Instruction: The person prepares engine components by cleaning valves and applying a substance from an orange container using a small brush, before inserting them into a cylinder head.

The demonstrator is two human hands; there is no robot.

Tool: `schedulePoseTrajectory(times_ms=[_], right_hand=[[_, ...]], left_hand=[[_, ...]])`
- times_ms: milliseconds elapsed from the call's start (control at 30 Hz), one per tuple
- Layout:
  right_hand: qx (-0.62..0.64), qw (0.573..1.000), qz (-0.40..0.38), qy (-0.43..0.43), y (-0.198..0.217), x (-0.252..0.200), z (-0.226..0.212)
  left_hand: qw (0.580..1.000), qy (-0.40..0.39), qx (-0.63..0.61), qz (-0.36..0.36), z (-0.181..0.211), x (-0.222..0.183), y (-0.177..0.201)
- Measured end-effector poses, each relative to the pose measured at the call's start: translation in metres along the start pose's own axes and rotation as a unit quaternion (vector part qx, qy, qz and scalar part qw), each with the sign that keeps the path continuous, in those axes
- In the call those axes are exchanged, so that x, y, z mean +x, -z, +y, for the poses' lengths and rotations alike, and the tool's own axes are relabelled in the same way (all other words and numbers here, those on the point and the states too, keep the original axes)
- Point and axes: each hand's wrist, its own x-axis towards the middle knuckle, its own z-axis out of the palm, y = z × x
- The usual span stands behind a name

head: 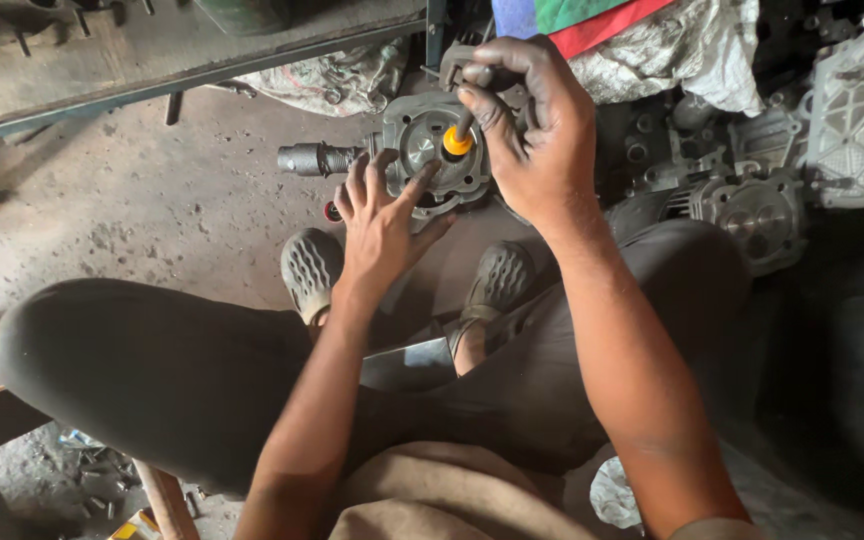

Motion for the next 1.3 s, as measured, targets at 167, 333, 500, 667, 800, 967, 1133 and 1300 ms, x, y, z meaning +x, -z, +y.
schedulePoseTrajectory(times_ms=[167,333,500,667,800,967,1133,1300], right_hand=[[-0.079,0.996,0.007,0.035,0.006,0.000,-0.003],[-0.064,0.998,-0.001,0.016,0.004,0.003,-0.001],[0.000,0.999,-0.019,-0.031,0.007,0.000,0.014],[0.019,0.995,-0.034,-0.096,0.000,0.002,0.030],[0.047,0.993,-0.031,-0.101,-0.003,0.010,0.016],[0.068,0.996,-0.028,-0.045,-0.005,0.017,-0.014],[0.173,0.979,-0.062,-0.088,0.002,0.020,-0.005],[0.204,0.964,-0.028,-0.168,0.005,0.004,0.038]], left_hand=[[0.999,0.025,-0.015,-0.021,-0.006,0.001,-0.021],[0.999,0.041,0.000,-0.030,-0.008,0.002,-0.026],[0.997,0.074,-0.002,-0.001,-0.008,0.010,-0.024],[0.994,0.084,-0.071,-0.001,-0.011,0.006,-0.005],[0.952,0.056,-0.178,-0.242,-0.006,-0.007,-0.001],[0.928,-0.027,-0.146,-0.343,0.015,-0.036,-0.045],[0.944,-0.065,-0.087,-0.313,0.024,-0.034,-0.114],[0.959,-0.061,-0.043,-0.275,0.024,-0.016,-0.201]])
